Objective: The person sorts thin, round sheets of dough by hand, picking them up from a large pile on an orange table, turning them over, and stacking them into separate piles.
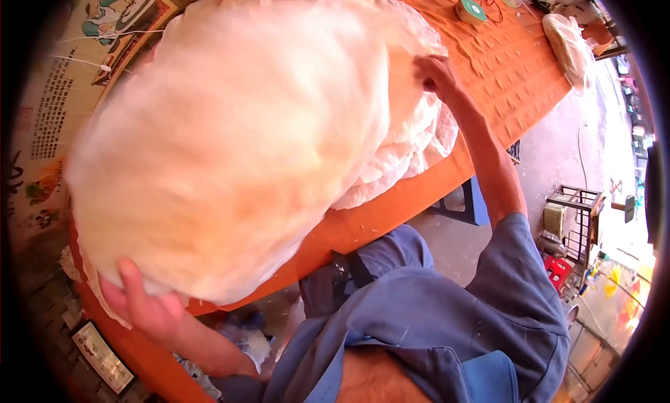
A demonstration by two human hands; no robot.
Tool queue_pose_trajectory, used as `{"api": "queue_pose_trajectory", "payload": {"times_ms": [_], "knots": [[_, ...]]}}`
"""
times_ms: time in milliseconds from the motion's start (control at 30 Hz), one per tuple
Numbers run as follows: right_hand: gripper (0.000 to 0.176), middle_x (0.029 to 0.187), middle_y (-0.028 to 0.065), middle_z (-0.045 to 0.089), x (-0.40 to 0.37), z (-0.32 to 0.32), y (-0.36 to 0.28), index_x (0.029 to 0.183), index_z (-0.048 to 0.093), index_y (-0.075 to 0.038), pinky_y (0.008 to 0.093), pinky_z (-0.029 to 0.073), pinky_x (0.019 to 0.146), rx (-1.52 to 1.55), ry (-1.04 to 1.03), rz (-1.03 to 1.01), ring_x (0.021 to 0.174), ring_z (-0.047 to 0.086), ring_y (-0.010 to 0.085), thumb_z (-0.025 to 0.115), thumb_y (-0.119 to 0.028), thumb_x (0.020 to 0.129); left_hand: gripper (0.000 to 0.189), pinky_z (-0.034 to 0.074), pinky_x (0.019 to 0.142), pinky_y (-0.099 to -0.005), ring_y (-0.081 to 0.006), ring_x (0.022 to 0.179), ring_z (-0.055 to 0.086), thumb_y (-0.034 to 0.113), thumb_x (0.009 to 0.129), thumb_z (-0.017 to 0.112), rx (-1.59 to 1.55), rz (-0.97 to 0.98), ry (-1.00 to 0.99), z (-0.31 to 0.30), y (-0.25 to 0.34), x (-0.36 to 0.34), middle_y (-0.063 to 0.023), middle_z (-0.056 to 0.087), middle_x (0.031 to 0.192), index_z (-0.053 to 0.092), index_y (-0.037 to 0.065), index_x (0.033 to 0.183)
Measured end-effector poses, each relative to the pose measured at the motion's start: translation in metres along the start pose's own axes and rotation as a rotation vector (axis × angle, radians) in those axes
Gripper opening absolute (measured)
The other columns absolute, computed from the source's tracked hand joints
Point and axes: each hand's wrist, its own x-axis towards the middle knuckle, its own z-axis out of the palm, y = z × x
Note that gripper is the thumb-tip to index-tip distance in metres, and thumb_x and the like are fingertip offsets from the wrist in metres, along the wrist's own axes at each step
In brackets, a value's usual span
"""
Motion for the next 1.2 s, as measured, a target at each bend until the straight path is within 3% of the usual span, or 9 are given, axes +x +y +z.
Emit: {"api": "queue_pose_trajectory", "payload": {"times_ms": [133, 433, 533, 567, 667, 800, 1033, 1133, 1200], "knots": [[0.020, 0.062, 0.0020, 0.055, -0.014, -0.036, 0.018, 0.081, 0.063, -0.006, 0.0252, 0.038, 0.044, 0.043, 0.026, 0.127, 0.051, 0.054, 0.0119, 0.063, -0.026, 0.084, 0.044, 0.045, 0.099, -0.0454, -0.0305, 0.117, 0.054, 0.015, 0.092, 0.059, -0.355, -0.360, 0.015, 0.019, -0.078, 0.032, -0.0169, 0.054, 0.130, 0.050, -0.001, 0.131], [0.025, 0.063, 0.0042, 0.058, -0.009, -0.074, 0.021, 0.087, 0.066, -0.002, 0.0259, 0.044, 0.048, -0.264, 0.121, 0.170, 0.050, 0.056, 0.0130, 0.060, -0.026, 0.086, 0.023, 0.055, 0.074, -0.0329, -0.0187, 0.088, 0.062, 0.016, 0.093, 0.060, -0.252, -1.015, -0.011, 0.099, -0.260, -0.080, -0.0081, 0.062, 0.100, 0.055, 0.004, 0.112], [0.027, 0.069, 0.0106, 0.063, 0.011, -0.078, 0.010, 0.090, 0.065, 0.000, 0.0321, 0.050, 0.058, -0.714, 0.142, 0.096, 0.059, 0.062, 0.0209, 0.063, -0.026, 0.083, 0.025, 0.054, 0.069, -0.0323, -0.0180, 0.078, 0.063, 0.019, 0.092, 0.062, 0.020, -0.933, -0.137, 0.064, -0.257, -0.073, -0.0061, 0.063, 0.089, 0.055, 0.005, 0.111], [0.031, 0.082, 0.0182, 0.067, 0.013, -0.071, 0.004, 0.097, 0.064, 0.000, 0.0392, 0.051, 0.072, -1.172, 0.275, -0.203, 0.080, 0.065, 0.0305, 0.066, -0.026, 0.081, 0.030, 0.053, 0.066, -0.0317, -0.0179, 0.073, 0.063, 0.021, 0.090, 0.065, 0.132, -0.853, -0.129, 0.050, -0.254, -0.064, -0.0049, 0.063, 0.084, 0.056, 0.003, 0.112], [0.035, 0.094, 0.0216, 0.067, 0.028, -0.006, -0.053, 0.103, 0.064, -0.002, 0.0434, 0.048, 0.085, -1.281, 0.464, -0.767, 0.098, 0.061, 0.0368, 0.068, -0.029, 0.080, 0.033, 0.053, 0.072, -0.0343, -0.0232, 0.081, 0.065, 0.018, 0.087, 0.066, 0.693, -0.358, -0.152, 0.027, -0.253, -0.022, -0.0090, 0.065, 0.091, 0.057, 0.001, 0.114], [0.053, 0.087, 0.0159, 0.069, 0.098, 0.107, -0.084, 0.114, 0.062, -0.001, 0.0377, 0.052, 0.075, -0.523, -0.219, -0.448, 0.084, 0.067, 0.0280, 0.074, -0.037, 0.076, 0.042, 0.047, 0.089, -0.0396, -0.0330, 0.105, 0.058, 0.016, 0.082, 0.070, 1.032, 0.044, -0.247, 0.049, -0.257, 0.054, -0.0165, 0.062, 0.111, 0.057, -0.001, 0.117], [0.038, 0.062, 0.0053, 0.057, 0.237, 0.238, -0.071, 0.081, 0.067, 0.004, 0.0286, 0.047, 0.053, -0.631, -0.301, -0.098, 0.052, 0.054, 0.0171, 0.075, -0.033, 0.079, 0.053, 0.040, 0.100, -0.0445, -0.0376, 0.121, 0.048, 0.016, 0.077, 0.073, 1.265, 0.323, -0.419, 0.056, -0.307, 0.133, -0.0181, 0.054, 0.126, 0.055, -0.003, 0.122], [0.034, 0.055, 0.0044, 0.056, 0.231, 0.256, -0.084, 0.065, 0.064, 0.000, 0.0281, 0.046, 0.049, -0.749, -0.314, -0.270, 0.046, 0.053, 0.0176, 0.073, -0.030, 0.079, 0.052, 0.041, 0.098, -0.0440, -0.0367, 0.118, 0.049, 0.016, 0.077, 0.073, 1.237, 0.406, -0.443, 0.053, -0.320, 0.143, -0.0177, 0.054, 0.124, 0.055, -0.003, 0.121], [0.020, 0.054, 0.0049, 0.056, 0.229, 0.246, -0.115, 0.067, 0.064, -0.005, 0.0312, 0.046, 0.048, -0.802, -0.545, -1.049, 0.049, 0.056, 0.0194, 0.066, -0.023, 0.077, 0.048, 0.043, 0.096, -0.0435, -0.0358, 0.115, 0.051, 0.015, 0.078, 0.071, 1.228, 0.439, -0.427, 0.054, -0.323, 0.149, -0.0175, 0.054, 0.122, 0.056, -0.002, 0.120]]}}
